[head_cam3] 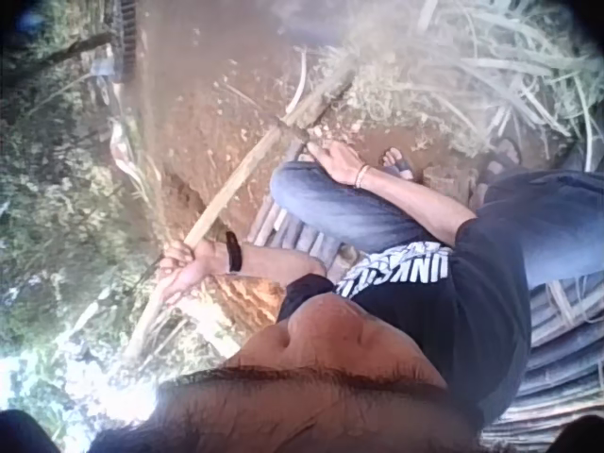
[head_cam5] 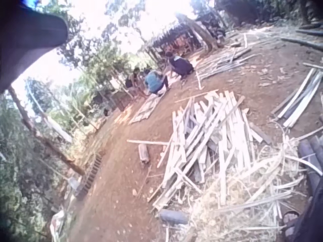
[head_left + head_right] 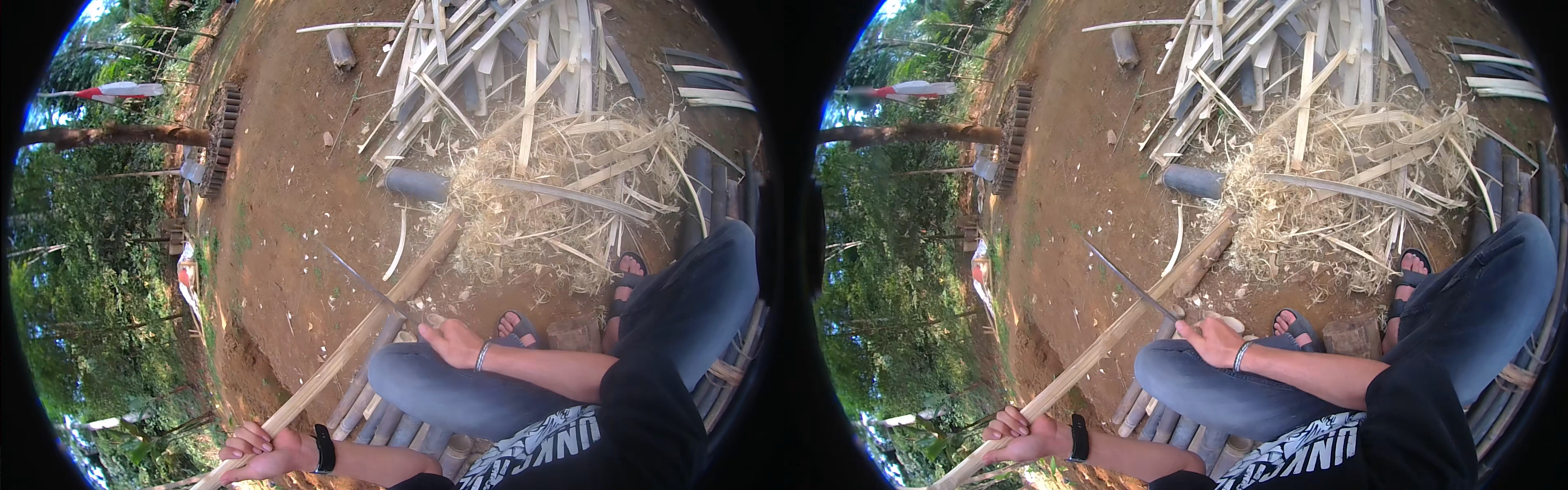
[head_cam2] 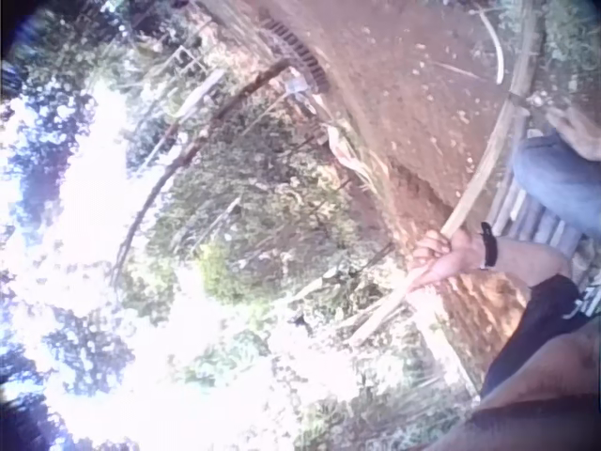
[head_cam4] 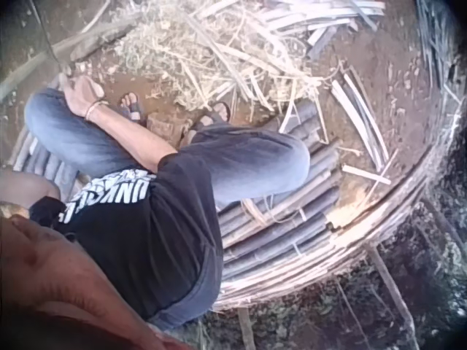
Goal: The person uses a large blade to shave and thin a long piece of wood, removing thin strips of material while holding the wood against a log.
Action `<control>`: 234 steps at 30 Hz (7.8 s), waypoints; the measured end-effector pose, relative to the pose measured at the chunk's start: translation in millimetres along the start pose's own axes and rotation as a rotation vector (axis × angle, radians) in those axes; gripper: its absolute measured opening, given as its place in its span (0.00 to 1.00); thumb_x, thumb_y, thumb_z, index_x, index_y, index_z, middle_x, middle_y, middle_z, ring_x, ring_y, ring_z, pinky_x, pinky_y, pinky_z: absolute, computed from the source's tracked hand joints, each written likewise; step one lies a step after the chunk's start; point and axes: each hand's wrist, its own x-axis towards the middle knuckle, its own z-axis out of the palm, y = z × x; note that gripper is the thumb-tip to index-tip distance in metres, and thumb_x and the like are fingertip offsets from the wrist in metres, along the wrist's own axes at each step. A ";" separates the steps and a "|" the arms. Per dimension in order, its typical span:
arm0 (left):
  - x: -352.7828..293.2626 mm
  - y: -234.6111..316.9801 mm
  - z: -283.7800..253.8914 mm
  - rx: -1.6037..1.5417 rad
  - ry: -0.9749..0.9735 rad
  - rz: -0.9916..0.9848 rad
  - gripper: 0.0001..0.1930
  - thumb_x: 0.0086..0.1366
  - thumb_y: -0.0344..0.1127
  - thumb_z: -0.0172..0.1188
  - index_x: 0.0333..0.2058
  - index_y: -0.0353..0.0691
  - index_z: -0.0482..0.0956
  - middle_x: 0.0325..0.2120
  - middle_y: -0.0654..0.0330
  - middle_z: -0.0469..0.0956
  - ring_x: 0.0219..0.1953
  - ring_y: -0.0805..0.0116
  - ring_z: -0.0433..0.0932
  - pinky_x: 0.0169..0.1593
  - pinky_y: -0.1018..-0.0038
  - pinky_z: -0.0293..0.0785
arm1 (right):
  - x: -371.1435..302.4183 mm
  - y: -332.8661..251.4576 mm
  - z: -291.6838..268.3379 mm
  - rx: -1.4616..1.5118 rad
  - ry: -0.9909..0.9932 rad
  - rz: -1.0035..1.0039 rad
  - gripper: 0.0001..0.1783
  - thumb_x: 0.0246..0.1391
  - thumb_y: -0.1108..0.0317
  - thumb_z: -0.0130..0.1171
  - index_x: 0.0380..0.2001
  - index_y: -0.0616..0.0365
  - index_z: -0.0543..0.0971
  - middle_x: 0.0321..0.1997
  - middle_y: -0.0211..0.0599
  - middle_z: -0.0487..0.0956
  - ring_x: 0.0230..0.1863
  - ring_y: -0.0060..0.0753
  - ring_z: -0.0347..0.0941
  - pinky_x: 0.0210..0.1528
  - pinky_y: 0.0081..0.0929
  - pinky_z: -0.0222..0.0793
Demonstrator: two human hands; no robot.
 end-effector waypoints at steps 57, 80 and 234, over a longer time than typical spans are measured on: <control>-10.9 5.3 16.3 0.071 -0.009 0.051 0.29 0.69 0.62 0.32 0.19 0.43 0.58 0.11 0.68 0.50 0.11 0.78 0.46 0.15 0.82 0.42 | 16.9 38.2 -46.8 -0.191 -0.015 0.040 0.45 0.55 0.34 0.42 0.09 0.73 0.69 0.08 0.52 0.64 0.13 0.44 0.67 0.23 0.43 0.63; -17.1 9.8 33.7 0.128 0.115 0.105 0.28 0.68 0.62 0.32 0.16 0.49 0.52 0.09 0.71 0.46 0.08 0.79 0.44 0.12 0.82 0.43 | 31.9 44.7 -55.0 -0.040 0.016 0.271 0.48 0.54 0.29 0.38 0.06 0.69 0.65 0.07 0.45 0.61 0.13 0.37 0.62 0.20 0.43 0.60; 10.5 -11.0 0.3 -0.504 -0.518 -0.033 0.28 0.69 0.60 0.33 0.19 0.44 0.58 0.05 0.66 0.58 0.05 0.78 0.58 0.12 0.85 0.53 | -11.8 -42.7 -29.1 -0.292 -0.051 -0.284 0.42 0.58 0.38 0.40 0.13 0.72 0.71 0.12 0.58 0.69 0.19 0.58 0.68 0.30 0.45 0.66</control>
